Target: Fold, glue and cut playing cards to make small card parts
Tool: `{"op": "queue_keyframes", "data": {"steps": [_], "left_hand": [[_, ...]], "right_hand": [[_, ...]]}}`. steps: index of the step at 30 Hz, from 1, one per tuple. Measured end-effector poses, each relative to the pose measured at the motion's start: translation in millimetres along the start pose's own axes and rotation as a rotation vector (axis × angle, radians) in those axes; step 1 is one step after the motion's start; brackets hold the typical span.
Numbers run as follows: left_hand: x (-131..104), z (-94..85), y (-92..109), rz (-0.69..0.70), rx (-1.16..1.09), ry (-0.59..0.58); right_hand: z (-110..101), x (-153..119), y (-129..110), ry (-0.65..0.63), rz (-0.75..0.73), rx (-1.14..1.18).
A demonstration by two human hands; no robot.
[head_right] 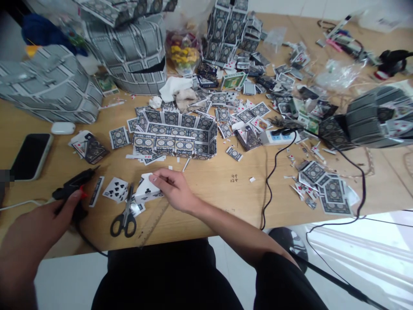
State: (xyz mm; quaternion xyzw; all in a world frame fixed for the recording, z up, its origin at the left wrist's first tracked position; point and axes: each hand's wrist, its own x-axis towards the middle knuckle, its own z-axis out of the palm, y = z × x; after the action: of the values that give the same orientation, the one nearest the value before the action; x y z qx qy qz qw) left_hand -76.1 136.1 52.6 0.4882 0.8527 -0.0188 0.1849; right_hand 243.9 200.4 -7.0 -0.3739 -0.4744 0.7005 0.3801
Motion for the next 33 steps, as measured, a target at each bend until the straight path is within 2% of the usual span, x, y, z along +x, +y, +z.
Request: {"op": "queue_keyframes", "data": {"steps": [2,4,6,8,9,10,12,14,16,18,21,25,29,33], "left_hand": [[-7.4,-0.9,0.7,-0.039,0.142,0.013],[-15.7,0.3,5.7,0.019,0.177,0.096],[-21.4,4.1,17.4,0.161,0.076,0.216],[-22.1,9.4,36.6,0.364,-0.107,0.319],[-20.5,12.2,48.6,0.471,-0.199,0.334],[-17.8,14.6,61.4,0.587,-0.275,0.318],[-10.6,18.4,86.7,0.775,-0.393,0.177],[-3.0,20.2,107.1,0.866,-0.503,-0.037],[3.5,19.5,120.0,0.856,-0.59,-0.286],[8.3,15.9,126.0,0.808,-0.668,-0.475],[13.7,7.2,128.1,0.752,-0.74,-0.591],[18.9,1.6,127.3,0.725,-0.752,-0.555],[21.6,7.7,124.8,0.704,-0.825,-0.498],[22.2,14.3,122.1,0.7,-0.965,-0.408]], "right_hand": [[0.0,-0.1,-1.1,-0.003,0.001,0.012],[-0.1,0.3,-2.2,0.003,-0.003,0.033],[-0.9,1.2,-2.9,0.012,0.012,0.08],[-2.5,2.5,-3.3,0.012,0.054,0.151],[-3.5,3.1,-3.4,0.007,0.081,0.185],[-4.8,3.8,-3.5,0.004,0.104,0.213],[-7.4,4.7,-3.6,0.005,0.131,0.24],[-10.0,5.4,-3.7,0.021,0.138,0.238],[-12.0,6.0,-3.8,0.041,0.137,0.241],[-13.4,6.5,-3.5,0.063,0.133,0.248],[-13.7,6.6,-3.5,0.08,0.131,0.228],[-11.2,5.0,-7.2,0.071,0.088,0.138],[-8.4,3.3,-12.3,0.046,0.044,0.049],[-7.3,3.2,-12.3,0.023,0.064,0.041]]}}
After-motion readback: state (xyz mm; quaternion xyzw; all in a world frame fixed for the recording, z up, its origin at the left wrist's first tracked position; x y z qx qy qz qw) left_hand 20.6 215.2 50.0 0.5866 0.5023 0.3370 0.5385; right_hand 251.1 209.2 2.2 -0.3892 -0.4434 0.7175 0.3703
